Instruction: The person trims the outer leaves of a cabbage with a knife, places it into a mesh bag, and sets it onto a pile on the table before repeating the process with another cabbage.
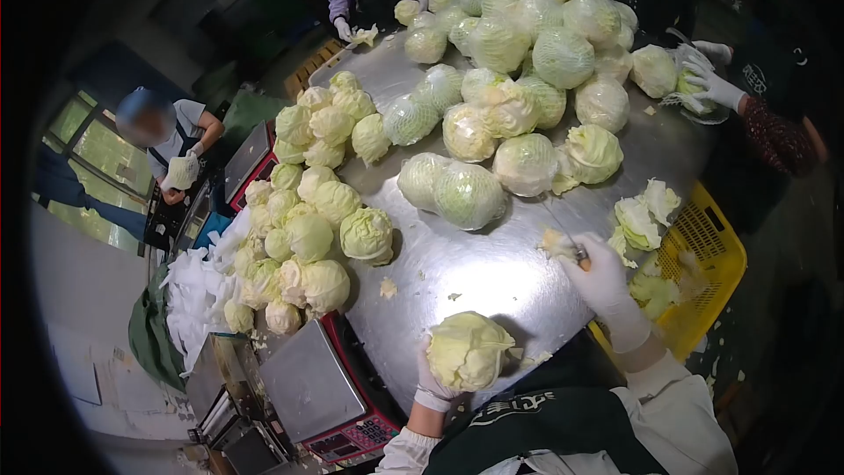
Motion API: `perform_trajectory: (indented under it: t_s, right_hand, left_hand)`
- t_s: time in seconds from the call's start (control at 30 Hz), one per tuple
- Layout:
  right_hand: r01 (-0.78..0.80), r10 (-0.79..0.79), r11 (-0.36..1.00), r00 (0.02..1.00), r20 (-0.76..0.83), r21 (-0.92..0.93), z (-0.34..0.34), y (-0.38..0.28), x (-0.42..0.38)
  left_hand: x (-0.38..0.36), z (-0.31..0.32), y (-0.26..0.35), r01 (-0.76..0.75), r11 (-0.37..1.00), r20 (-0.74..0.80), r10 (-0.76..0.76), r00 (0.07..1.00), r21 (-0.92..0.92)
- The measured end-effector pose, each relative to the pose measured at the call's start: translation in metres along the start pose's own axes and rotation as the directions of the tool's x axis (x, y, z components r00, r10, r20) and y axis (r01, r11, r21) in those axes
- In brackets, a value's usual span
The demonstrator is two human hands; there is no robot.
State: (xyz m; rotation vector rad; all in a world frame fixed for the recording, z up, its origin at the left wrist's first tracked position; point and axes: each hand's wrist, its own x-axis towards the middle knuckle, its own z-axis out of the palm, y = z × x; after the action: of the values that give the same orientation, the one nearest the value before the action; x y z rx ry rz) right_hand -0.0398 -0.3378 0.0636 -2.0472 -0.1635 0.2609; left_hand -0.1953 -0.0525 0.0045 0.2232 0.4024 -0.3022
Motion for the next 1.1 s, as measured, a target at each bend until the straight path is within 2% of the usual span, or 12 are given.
perform_trajectory:
  t_s: [0.1,0.23,0.27,0.37,0.43,0.5,0.6,0.67,0.73,0.9,0.97,1.1]
  right_hand:
    - [0.326,-0.374,0.922,0.89,-0.262,-0.209,-0.008,-0.019,-0.011]
    - [0.158,-0.253,0.959,0.851,0.461,0.236,0.016,-0.051,-0.037]
    - [0.299,-0.289,0.952,0.805,0.518,0.067,0.023,-0.048,-0.032]
    - [0.155,-0.163,0.98,0.985,0.059,0.123,0.024,-0.016,-0.009]
    - [-0.114,0.129,0.987,0.983,-0.133,0.113,-0.011,-0.014,0.01]
    - [0.157,-0.09,0.965,0.951,-0.295,0.212,-0.006,0.058,0.02]
    - [-0.025,-0.064,0.807,0.99,0.129,0.59,0.008,0.002,-0.018]
    - [0.329,-0.352,0.934,0.916,0.193,0.14,0.014,-0.049,-0.036]
    - [0.224,-0.291,0.952,0.873,0.391,0.21,0.032,-0.072,-0.039]
    - [-0.198,0.194,0.963,0.98,0.039,0.181,0.011,-0.051,0.009]
    - [0.085,-0.029,0.954,0.98,-0.194,0.286,-0.001,-0.012,0.02]
    - [0.04,-0.016,0.976,0.994,-0.112,0.216,0.006,0.022,0.002]
  left_hand:
    - [0.0,0.001,0.0,-0.075,0.97,-0.1,0.1,0.99,0.23]
    - [0.004,0.009,0.0,-0.012,0.985,-0.113,0.032,0.993,0.174]
    - [0.003,0.012,-0.002,0.005,0.972,-0.127,0.025,0.992,0.234]
    - [-0.002,-0.009,-0.001,0.105,0.986,0.104,-0.092,0.99,-0.127]
    - [-0.011,-0.023,0.003,0.042,0.999,0.069,-0.04,0.997,-0.022]
    - [-0.019,-0.017,0.01,0.017,0.988,0.094,-0.003,0.996,-0.151]
    - [-0.021,-0.012,0.029,-0.017,0.997,0.067,0.022,0.997,-0.079]
    - [-0.014,-0.001,0.029,-0.044,0.995,-0.099,0.054,0.994,0.095]
    - [-0.006,0.006,0.022,-0.036,0.975,-0.13,0.065,0.989,0.218]
    - [-0.018,0.002,0.017,-0.049,0.975,-0.137,0.08,0.987,0.218]
    - [-0.029,0.009,0.018,-0.096,0.967,-0.222,0.149,0.964,0.234]
    - [-0.046,0.024,0.047,-0.263,0.951,-0.177,0.29,0.941,0.162]
